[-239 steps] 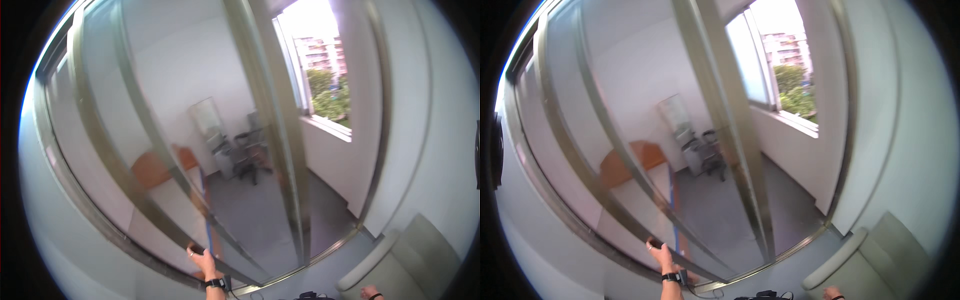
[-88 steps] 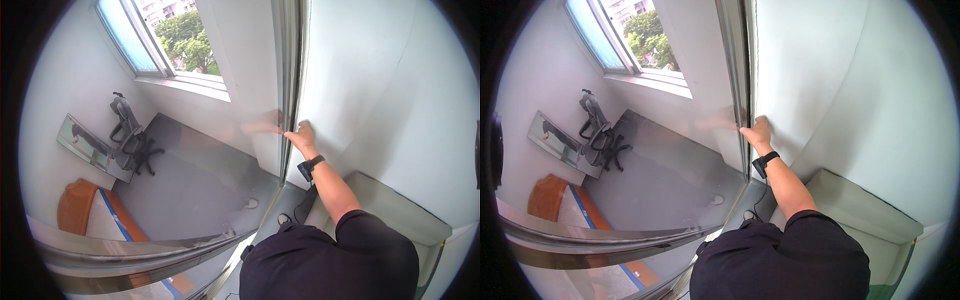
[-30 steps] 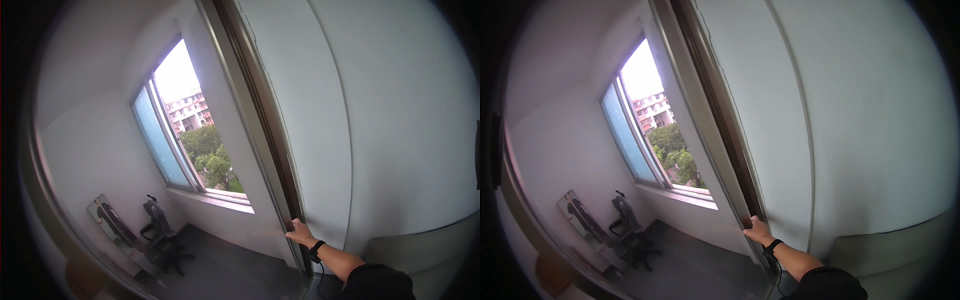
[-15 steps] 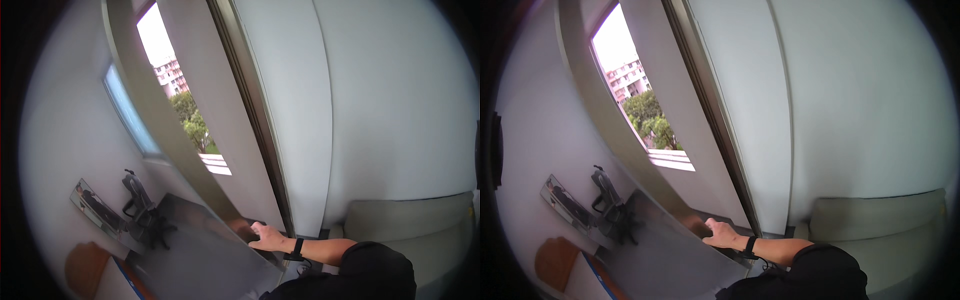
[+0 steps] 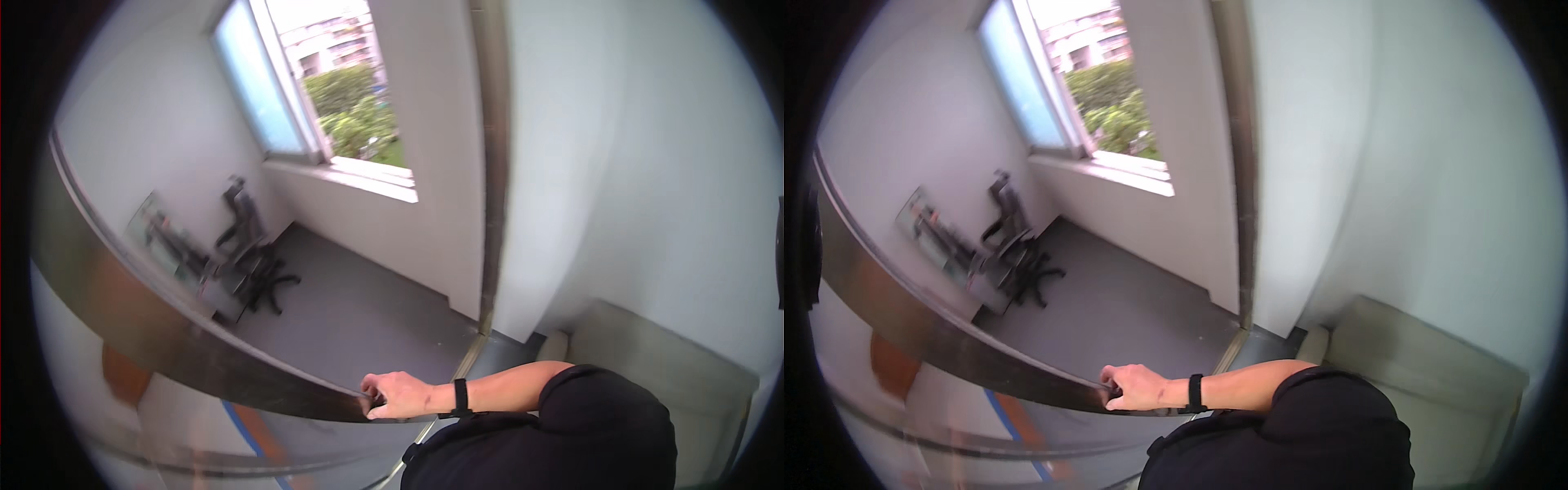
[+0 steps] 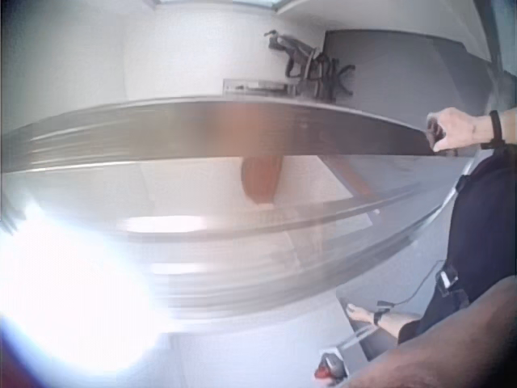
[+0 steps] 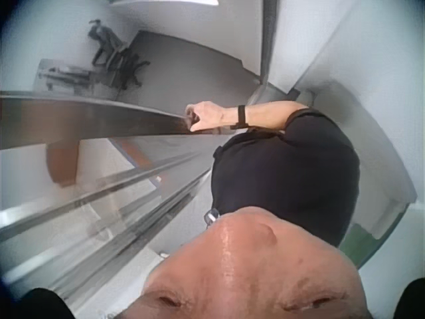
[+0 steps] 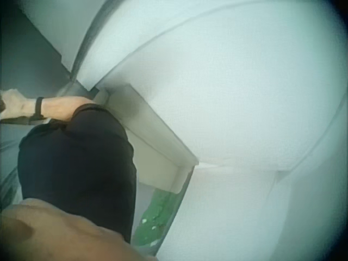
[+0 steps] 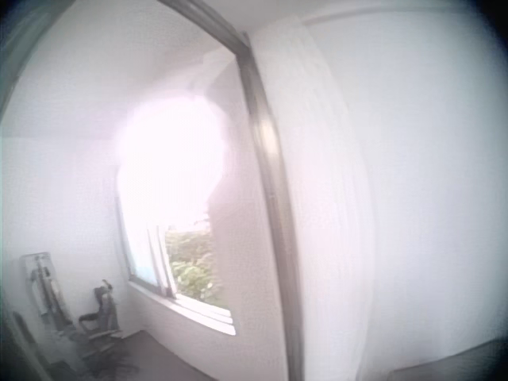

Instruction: The person uses a utility knife to scrape and strip white sealant or trim from the edges of a sliding door frame and the adjacent wall, pulling away the loosened material by hand.

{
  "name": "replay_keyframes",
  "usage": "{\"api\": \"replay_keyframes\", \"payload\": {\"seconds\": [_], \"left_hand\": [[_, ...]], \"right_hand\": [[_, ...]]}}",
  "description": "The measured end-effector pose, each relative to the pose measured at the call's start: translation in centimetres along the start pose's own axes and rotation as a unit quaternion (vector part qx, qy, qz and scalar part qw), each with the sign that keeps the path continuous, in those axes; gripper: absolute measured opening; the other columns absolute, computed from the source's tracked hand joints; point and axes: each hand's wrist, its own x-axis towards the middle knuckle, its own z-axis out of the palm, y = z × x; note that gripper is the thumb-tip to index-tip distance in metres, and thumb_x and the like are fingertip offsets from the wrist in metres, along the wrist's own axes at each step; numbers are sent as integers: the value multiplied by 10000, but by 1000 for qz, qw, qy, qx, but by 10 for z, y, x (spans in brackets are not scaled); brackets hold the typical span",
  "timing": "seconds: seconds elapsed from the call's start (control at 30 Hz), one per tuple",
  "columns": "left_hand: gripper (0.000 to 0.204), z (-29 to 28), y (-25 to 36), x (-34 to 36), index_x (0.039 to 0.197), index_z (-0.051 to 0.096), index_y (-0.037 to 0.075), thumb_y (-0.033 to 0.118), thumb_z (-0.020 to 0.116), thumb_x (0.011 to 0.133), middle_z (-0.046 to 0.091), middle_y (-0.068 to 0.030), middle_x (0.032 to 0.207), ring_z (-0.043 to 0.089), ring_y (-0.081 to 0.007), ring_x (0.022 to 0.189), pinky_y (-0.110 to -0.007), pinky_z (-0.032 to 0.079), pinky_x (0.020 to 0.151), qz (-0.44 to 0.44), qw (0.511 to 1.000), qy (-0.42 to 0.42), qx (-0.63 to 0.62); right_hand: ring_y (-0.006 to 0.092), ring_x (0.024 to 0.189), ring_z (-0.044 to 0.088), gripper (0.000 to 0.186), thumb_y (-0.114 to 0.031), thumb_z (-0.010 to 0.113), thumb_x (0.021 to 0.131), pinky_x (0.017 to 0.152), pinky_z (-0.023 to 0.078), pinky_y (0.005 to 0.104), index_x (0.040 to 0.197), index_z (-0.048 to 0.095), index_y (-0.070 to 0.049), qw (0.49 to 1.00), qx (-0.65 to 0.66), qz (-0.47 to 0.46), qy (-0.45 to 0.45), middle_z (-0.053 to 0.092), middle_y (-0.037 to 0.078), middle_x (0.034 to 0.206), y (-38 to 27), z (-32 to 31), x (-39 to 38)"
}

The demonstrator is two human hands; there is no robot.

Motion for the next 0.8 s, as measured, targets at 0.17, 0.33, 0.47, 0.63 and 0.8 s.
{"api": "replay_keyframes", "payload": {"seconds": [0.17,0.33,0.47,0.63,0.8], "left_hand": [[480,-23,-18,-155,1247,554,-50,347,541,980,628,-248,1127,611,-323,980,-434,463,888,-286,947,-21,-142],[217,-29,-51,-367,821,543,101,287,599,916,463,36,631,422,-64,482,-215,300,397,-497,839,-44,-219],[334,-60,-47,-543,910,655,46,375,598,913,566,-30,642,478,-150,514,-330,379,448,-677,731,-37,-72],[368,-94,-27,-704,875,647,7,366,578,922,625,-108,623,547,-237,465,-410,414,429,-809,582,47,-62],[364,-113,-80,-779,1132,634,56,360,580,941,665,-92,855,621,-204,611,-397,458,471,-852,503,82,-118]], "right_hand": [[241,965,676,406,-278,721,777,856,531,351,1063,622,-6,986,38,9,-160,695,135,1010,-1,38,33],[228,927,670,397,-292,616,856,819,494,320,1052,553,48,941,211,95,-245,650,140,1005,94,28,35],[227,707,621,275,-324,581,894,649,490,326,928,627,-55,916,35,121,-380,633,84,755,202,43,18],[244,705,606,257,-297,578,918,670,498,382,883,656,-54,769,-223,75,-595,625,86,750,223,108,-5],[267,783,647,271,-281,572,934,717,510,415,978,642,-23,601,-370,50,-707,667,106,856,231,238,-50]]}}
